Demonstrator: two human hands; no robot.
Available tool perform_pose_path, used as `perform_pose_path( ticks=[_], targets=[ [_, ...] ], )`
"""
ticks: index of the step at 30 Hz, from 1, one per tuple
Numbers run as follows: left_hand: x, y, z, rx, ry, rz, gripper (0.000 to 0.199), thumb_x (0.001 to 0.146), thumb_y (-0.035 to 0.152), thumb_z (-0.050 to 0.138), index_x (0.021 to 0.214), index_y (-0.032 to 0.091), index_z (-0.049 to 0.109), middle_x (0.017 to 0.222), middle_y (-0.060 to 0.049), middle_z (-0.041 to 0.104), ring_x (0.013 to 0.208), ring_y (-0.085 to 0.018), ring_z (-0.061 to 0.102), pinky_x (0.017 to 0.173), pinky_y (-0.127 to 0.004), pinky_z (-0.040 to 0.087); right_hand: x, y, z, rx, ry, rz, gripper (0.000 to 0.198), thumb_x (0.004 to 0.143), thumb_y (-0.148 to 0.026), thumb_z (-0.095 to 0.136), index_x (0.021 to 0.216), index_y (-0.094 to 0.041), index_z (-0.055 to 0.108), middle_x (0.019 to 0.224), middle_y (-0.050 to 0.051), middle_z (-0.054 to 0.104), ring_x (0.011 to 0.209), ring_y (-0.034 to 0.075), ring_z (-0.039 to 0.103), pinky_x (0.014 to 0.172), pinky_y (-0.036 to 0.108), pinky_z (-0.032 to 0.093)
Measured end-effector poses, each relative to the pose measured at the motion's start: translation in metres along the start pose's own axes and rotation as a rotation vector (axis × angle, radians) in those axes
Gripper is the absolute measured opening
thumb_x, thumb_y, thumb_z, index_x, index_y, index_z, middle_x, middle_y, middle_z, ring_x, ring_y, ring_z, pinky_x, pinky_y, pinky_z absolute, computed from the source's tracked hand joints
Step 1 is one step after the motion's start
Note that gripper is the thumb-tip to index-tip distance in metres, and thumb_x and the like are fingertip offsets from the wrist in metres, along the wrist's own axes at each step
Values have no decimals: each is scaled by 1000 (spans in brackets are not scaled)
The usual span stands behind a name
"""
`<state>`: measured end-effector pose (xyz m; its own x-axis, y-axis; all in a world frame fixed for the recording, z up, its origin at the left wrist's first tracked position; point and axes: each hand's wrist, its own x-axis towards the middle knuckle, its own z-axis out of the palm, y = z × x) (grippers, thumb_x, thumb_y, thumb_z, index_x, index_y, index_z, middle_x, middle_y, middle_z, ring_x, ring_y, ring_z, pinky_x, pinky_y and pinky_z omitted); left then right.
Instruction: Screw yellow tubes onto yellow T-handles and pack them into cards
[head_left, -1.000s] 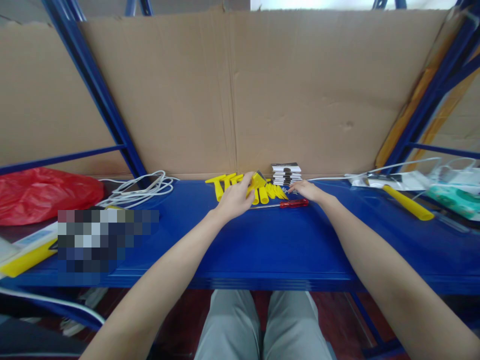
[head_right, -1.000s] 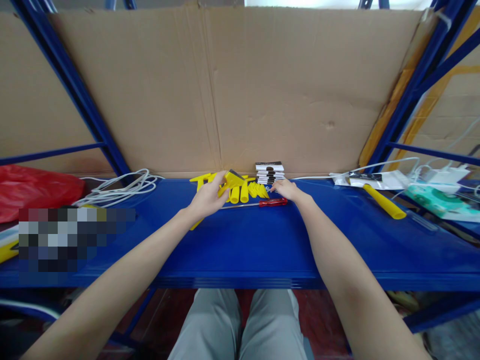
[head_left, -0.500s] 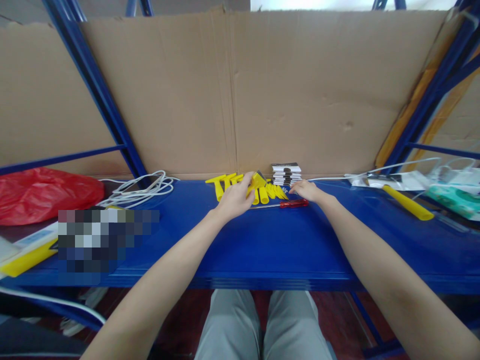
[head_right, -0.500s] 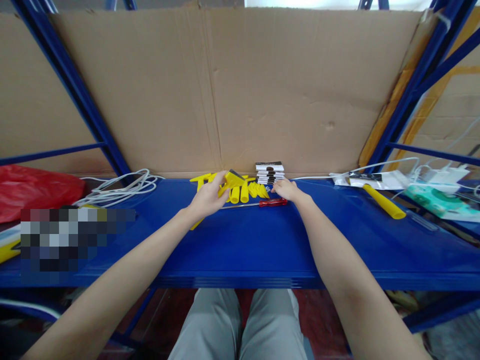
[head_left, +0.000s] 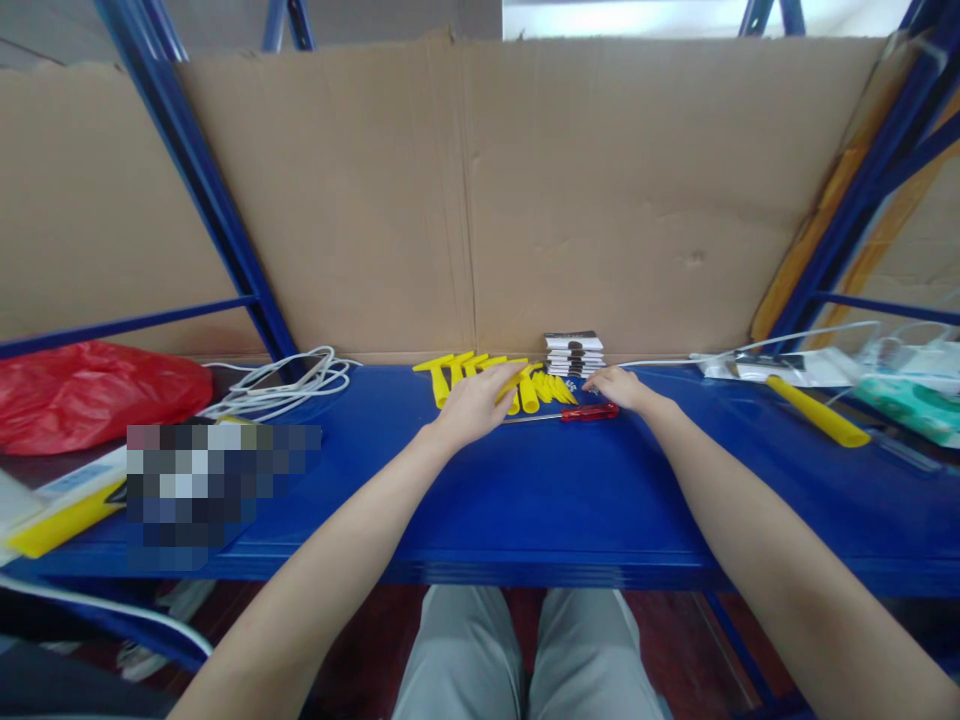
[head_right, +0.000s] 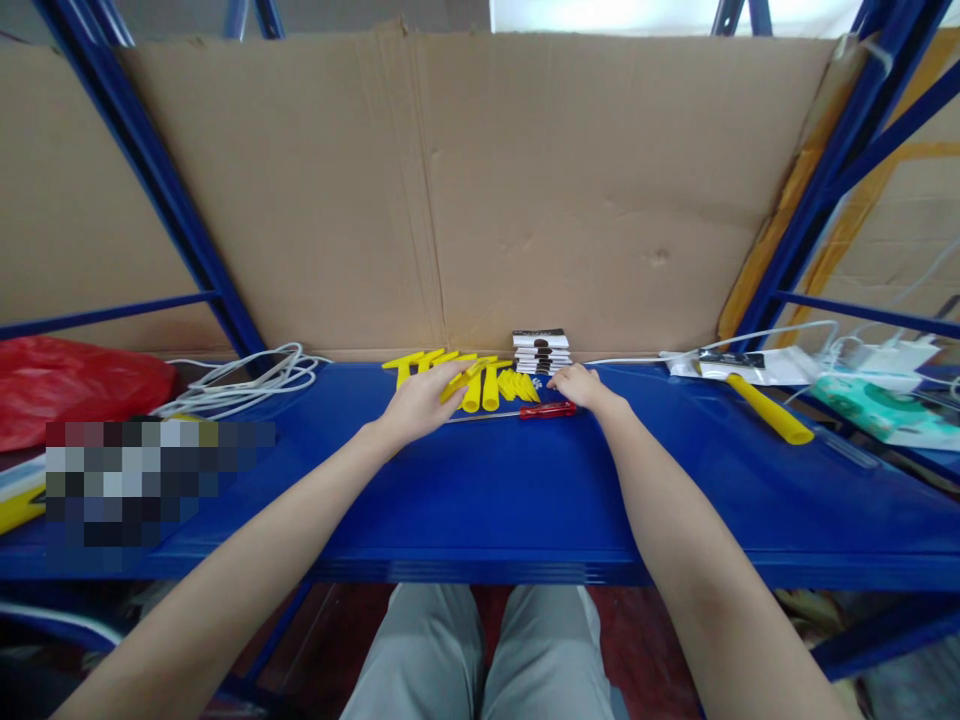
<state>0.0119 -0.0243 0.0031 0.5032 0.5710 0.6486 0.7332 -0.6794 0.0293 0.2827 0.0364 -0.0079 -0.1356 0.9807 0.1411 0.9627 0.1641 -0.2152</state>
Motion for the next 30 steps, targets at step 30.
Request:
perform_pose_path(
  ticks=[30],
  targets=[
    [-3,6,9,267,-210,85,36,90,22,41,125,26,50,134,-9,48,98,-21,61,74,-33,52,-5,-67,4,898,-119,-276,11,65,-28,62,61,-18,60,64,-2,57,62,11,46,63,24,36]
  ],
)
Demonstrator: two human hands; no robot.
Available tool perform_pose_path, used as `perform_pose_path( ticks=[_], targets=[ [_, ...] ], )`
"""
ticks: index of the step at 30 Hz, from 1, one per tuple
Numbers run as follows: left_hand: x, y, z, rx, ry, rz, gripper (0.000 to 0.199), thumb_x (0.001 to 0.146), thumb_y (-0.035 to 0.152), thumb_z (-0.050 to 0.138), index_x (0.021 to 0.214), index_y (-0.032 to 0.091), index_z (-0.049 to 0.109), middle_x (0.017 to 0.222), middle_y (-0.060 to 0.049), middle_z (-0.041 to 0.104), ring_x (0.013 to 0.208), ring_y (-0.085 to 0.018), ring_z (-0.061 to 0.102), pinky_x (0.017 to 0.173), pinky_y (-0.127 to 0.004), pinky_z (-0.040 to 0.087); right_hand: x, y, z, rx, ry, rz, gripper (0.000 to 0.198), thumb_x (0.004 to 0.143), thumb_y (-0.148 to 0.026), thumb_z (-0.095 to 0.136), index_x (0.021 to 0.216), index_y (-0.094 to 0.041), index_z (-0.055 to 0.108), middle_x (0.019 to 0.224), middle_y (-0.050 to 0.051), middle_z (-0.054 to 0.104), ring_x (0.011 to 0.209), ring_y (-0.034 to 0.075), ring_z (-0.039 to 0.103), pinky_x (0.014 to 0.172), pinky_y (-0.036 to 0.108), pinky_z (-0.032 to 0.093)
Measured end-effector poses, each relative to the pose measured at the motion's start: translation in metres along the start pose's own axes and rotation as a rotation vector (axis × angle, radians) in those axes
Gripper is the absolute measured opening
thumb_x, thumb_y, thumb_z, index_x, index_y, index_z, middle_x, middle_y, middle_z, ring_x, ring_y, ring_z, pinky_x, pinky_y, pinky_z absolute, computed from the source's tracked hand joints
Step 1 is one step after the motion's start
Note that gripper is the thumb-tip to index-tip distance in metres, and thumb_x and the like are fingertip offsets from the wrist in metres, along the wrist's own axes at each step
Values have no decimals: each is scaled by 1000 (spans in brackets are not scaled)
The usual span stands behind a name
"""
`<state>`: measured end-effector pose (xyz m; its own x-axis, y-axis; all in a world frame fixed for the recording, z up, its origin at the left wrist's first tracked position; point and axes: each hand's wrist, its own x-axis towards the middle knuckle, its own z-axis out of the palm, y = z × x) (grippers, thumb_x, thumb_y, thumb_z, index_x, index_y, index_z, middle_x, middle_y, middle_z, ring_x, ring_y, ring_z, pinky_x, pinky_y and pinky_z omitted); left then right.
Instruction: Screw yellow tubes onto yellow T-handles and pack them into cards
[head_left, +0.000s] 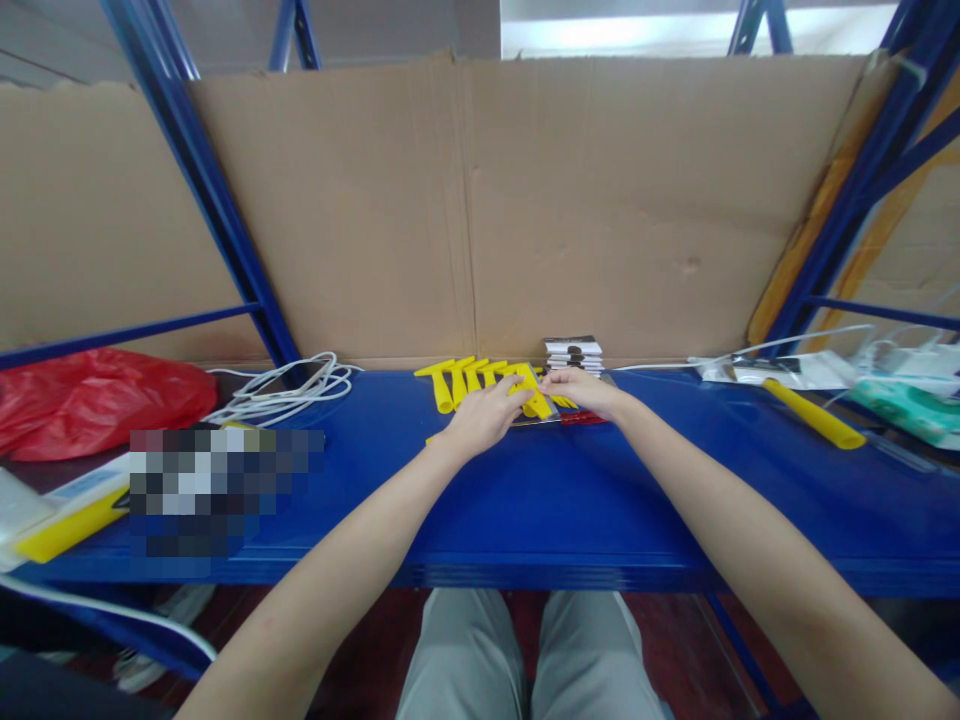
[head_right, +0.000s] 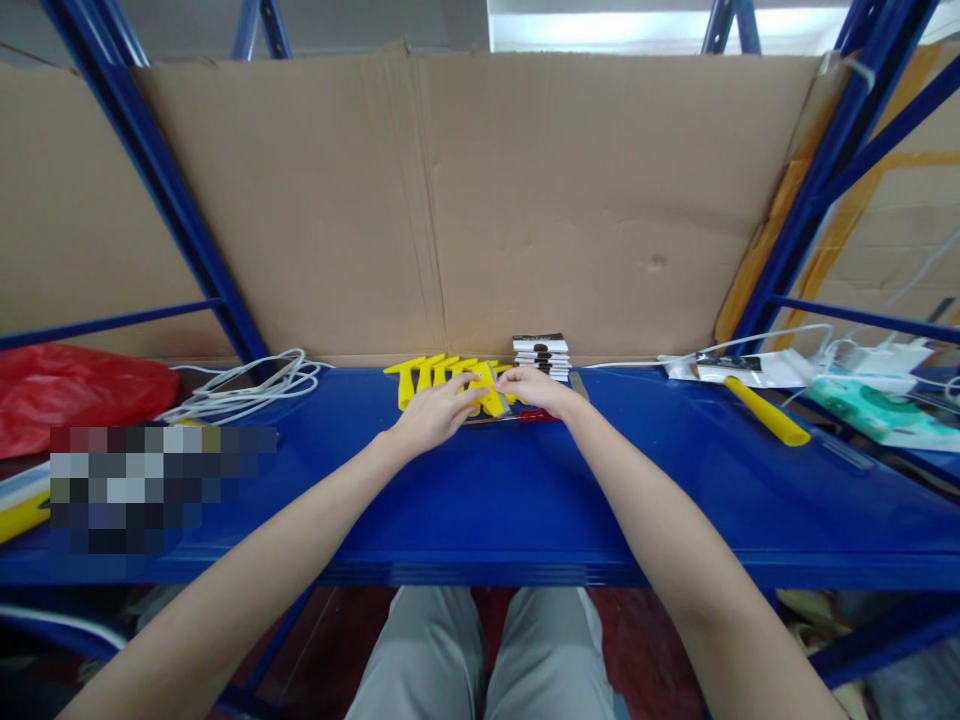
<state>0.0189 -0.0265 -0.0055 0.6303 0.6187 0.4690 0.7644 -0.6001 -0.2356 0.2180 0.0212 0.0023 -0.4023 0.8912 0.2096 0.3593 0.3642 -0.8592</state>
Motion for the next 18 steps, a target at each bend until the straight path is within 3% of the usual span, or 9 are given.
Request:
perform_pose_path(
  ticks=[6,9,13,18],
  targets=[
    [1,-4,7,-112,17,-196,42,87,17,42,129,18,46,125,-14,55,102,-24,59,80,-39,50,-1,-1,4,80,34,9,15,64,-31,62,61,-17,55,61,-4,50,59,10,42,60,23,34],
    [1,-9,11,-157,22,-178,39,87,13,38,125,14,49,113,-14,61,104,-23,58,85,-40,48,-2,-1,6,70,26,17,17,64,-33,62,62,-18,55,61,-4,49,59,10,41,59,23,33],
    [1,-10,12,-159,13,-181,47,86,14,41,132,10,41,113,-16,62,105,-24,58,87,-39,47,-1,0,9,51,25,18,15,65,-32,60,63,-18,56,61,-4,50,58,10,41,57,23,32],
    [0,-5,10,-171,-29,-118,54,85,15,42,139,18,35,117,-12,61,103,-22,60,85,-37,48,-1,0,9,41,36,21,14,67,-31,58,64,-18,56,64,-2,53,61,11,44,60,23,36]
  ],
)
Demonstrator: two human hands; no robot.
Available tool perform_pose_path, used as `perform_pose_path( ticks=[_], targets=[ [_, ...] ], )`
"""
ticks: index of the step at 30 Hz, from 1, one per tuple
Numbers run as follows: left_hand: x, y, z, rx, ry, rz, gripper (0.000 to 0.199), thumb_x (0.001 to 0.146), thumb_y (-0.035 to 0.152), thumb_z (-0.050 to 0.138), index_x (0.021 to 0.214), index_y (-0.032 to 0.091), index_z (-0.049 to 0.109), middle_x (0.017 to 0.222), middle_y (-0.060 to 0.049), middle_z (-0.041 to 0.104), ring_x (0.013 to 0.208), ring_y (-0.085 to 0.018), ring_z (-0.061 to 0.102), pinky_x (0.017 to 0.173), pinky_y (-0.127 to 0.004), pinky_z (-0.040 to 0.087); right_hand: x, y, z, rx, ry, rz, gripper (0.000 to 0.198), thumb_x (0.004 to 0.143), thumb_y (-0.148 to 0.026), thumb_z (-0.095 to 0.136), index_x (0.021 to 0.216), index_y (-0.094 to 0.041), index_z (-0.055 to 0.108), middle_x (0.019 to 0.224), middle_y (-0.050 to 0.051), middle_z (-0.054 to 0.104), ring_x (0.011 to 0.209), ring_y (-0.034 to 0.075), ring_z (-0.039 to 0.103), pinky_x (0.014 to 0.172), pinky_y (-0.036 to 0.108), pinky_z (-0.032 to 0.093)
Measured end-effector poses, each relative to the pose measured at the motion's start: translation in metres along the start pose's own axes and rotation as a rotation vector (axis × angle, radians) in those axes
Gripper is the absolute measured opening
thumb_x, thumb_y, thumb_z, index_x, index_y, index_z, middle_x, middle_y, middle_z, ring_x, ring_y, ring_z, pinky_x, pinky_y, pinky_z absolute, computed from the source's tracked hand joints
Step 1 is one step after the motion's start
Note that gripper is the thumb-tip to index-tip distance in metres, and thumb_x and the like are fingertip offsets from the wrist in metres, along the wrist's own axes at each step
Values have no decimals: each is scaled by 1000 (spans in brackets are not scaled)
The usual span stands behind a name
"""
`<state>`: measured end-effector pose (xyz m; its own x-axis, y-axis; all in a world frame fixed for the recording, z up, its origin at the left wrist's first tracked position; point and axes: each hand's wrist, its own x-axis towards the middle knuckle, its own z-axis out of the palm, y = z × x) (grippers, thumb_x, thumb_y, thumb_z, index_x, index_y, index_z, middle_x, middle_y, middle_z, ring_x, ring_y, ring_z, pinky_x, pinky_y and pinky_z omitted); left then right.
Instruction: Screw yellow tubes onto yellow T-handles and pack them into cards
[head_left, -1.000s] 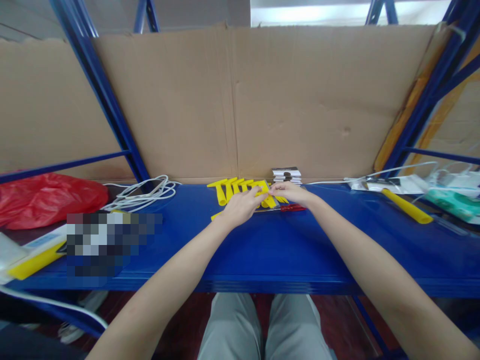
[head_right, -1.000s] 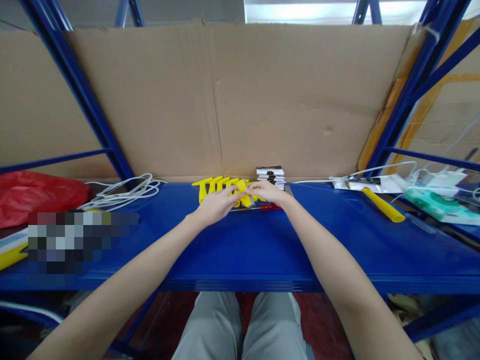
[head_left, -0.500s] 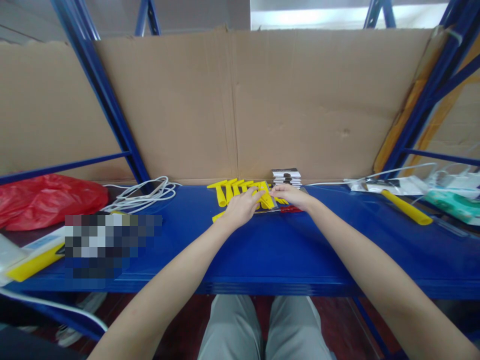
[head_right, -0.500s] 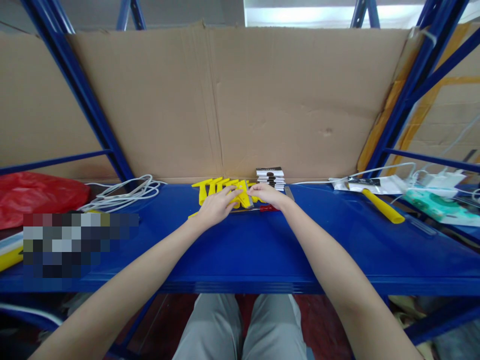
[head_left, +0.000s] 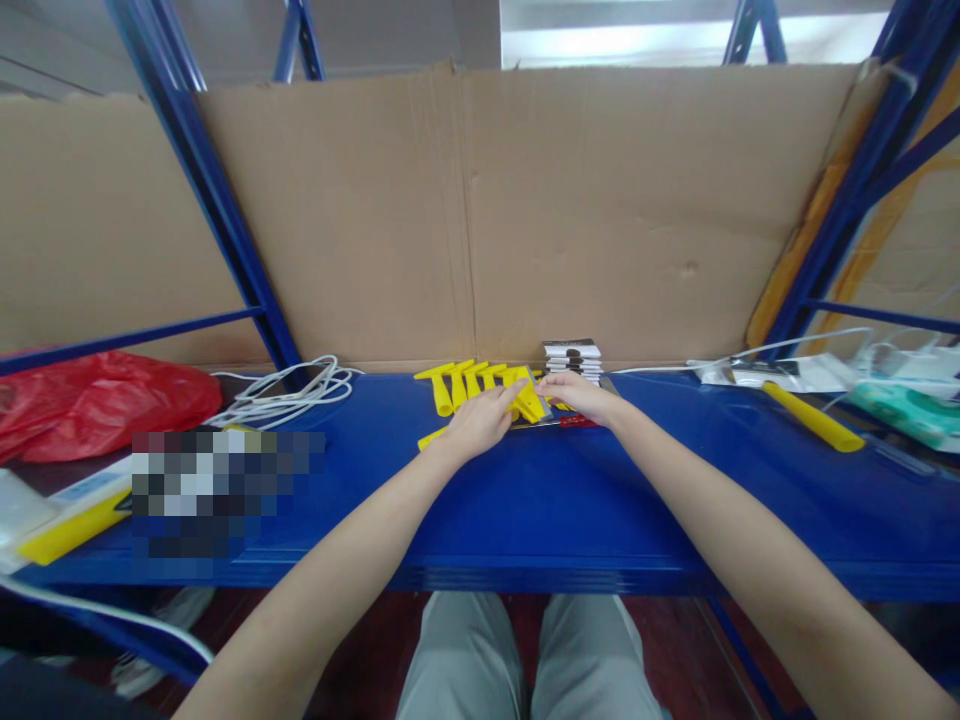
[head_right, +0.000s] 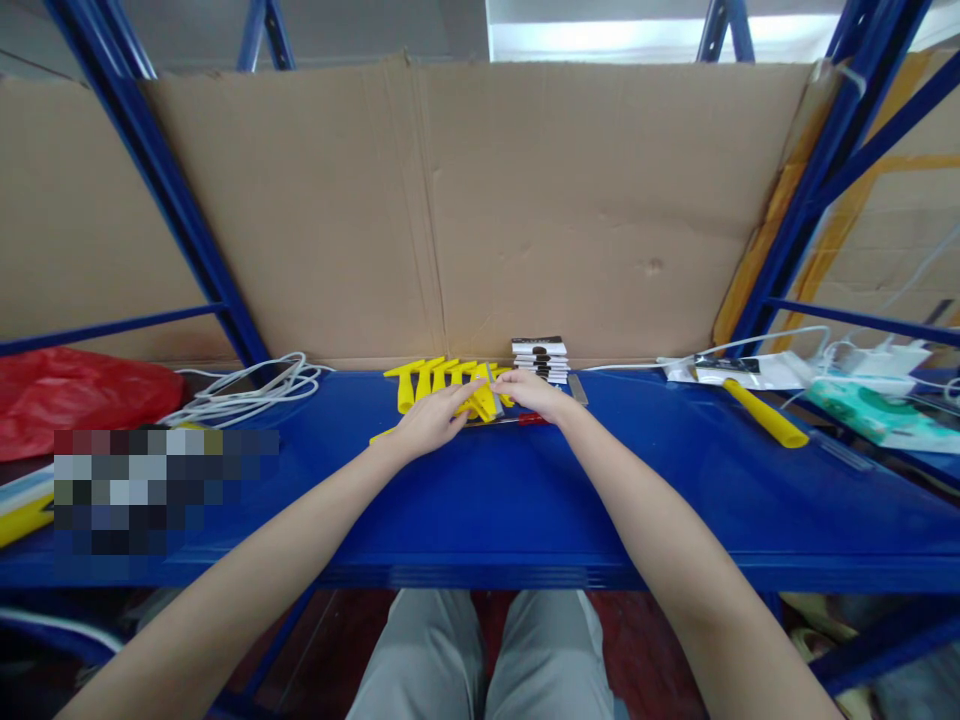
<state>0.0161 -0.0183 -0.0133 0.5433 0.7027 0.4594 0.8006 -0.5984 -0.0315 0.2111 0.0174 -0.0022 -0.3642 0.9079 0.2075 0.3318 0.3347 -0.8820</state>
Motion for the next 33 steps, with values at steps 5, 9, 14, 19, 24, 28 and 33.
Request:
perform_pose_path(
  ticks=[5,9,14,19,24,28,33],
  targets=[
    [-1,0,1,6,-5,83,52,86,15,42,138,24,39,117,-9,60,103,-20,59,86,-35,48,0,0,0,-26,9,-22,10,67,-28,55,65,-18,58,64,-2,54,63,11,46,59,23,36],
    [0,-1,0,32,-22,104,51,88,17,38,139,24,38,115,-9,59,101,-20,59,85,-35,49,0,-3,1,-109,47,-6,13,67,-26,52,56,-19,51,52,-5,44,51,9,37,51,23,28],
    [0,0,0,32,-24,123,48,90,17,34,136,22,42,112,-9,60,100,-20,59,84,-33,49,-4,-13,-9,-164,111,44,15,68,-24,52,54,-19,49,52,-4,45,50,10,37,50,24,28],
    [-1,2,-1,37,-11,90,47,89,18,35,135,22,44,114,-9,59,100,-19,59,83,-32,49,-12,-12,-57,-151,370,124,14,73,-22,48,62,-18,55,66,1,57,60,12,47,54,24,34],
    [-1,3,-2,22,-19,117,46,90,19,33,135,20,45,111,-10,60,98,-19,59,83,-33,49,-20,24,-94,-282,488,327,17,73,-15,49,57,-17,57,64,4,61,63,15,53,59,25,40],
    [-1,2,-1,9,-12,121,46,90,19,33,135,20,44,111,-9,60,98,-19,59,82,-33,50,-20,53,-95,-322,620,383,15,66,-11,55,75,-15,66,79,7,68,75,18,60,65,26,45],
    [0,0,0,-6,-3,134,48,90,18,34,136,22,42,110,-8,60,98,-18,58,82,-32,50,-11,68,-93,-374,648,463,12,66,-13,55,71,-14,66,74,10,68,73,21,62,60,28,47]
  ],
)
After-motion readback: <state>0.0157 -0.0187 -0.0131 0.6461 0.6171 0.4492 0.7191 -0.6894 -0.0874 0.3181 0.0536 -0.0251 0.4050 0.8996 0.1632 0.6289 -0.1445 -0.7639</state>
